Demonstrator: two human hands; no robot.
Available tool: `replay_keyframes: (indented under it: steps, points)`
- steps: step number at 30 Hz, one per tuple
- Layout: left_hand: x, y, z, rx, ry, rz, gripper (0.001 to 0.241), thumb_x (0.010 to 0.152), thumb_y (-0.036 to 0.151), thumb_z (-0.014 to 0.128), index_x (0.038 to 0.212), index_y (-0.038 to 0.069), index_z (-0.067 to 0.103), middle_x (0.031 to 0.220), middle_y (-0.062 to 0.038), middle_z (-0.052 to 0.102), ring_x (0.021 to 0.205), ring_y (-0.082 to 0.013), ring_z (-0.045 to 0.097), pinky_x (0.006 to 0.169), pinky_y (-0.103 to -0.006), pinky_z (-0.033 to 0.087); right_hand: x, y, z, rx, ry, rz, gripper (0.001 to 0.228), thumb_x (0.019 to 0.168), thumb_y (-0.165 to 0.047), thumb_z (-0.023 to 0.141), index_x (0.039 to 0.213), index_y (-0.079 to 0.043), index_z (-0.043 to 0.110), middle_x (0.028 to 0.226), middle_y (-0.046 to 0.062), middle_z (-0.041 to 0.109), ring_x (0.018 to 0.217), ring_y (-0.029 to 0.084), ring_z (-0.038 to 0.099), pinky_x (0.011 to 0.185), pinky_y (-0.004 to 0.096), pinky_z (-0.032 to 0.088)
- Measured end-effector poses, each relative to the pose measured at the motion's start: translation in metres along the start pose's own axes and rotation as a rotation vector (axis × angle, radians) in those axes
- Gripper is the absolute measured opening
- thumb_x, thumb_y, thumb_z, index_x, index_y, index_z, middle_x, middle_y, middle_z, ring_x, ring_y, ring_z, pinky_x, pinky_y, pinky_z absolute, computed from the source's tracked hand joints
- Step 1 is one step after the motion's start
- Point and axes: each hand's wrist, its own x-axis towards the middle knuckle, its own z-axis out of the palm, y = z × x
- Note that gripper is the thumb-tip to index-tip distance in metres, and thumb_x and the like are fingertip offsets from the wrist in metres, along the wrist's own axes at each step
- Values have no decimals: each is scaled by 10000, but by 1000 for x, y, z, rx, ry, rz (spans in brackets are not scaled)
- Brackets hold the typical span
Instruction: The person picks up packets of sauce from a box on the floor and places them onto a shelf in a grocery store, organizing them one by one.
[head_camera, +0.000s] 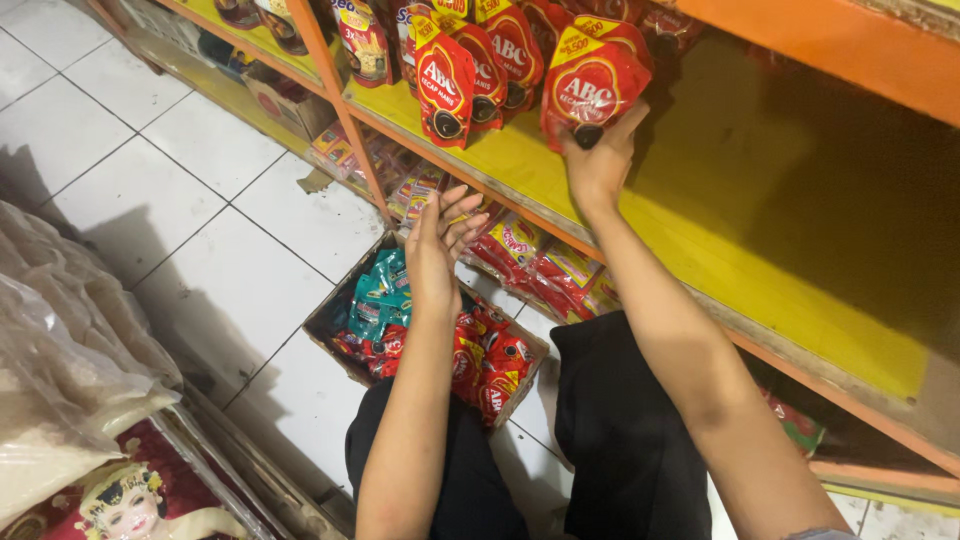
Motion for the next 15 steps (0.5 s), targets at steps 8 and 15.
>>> replay_keyframes:
  steps: [8, 15]
  points:
    - [-3, 3, -4, -18, 4, -28, 461, 1057, 414, 499, 1226, 17, 660, 1102, -102, 757, 922, -161, 720, 826, -281, 530, 33, 28, 10, -72, 3, 85, 1014, 843, -232, 920, 1493, -12, 173, 1153, 265, 704, 1072, 472, 673, 912, 504, 532]
    - [-7, 12, -14, -18, -28, 0, 449, 1061, 390, 495, 1249, 15, 654, 1117, -102, 755, 915, -159, 713, 821, -279, 522, 50, 40, 23, -85, 58, 19, 1058, 808, -179, 922, 1498, 1, 139, 1201, 268, 673, 1088, 455, 668, 892, 480, 542]
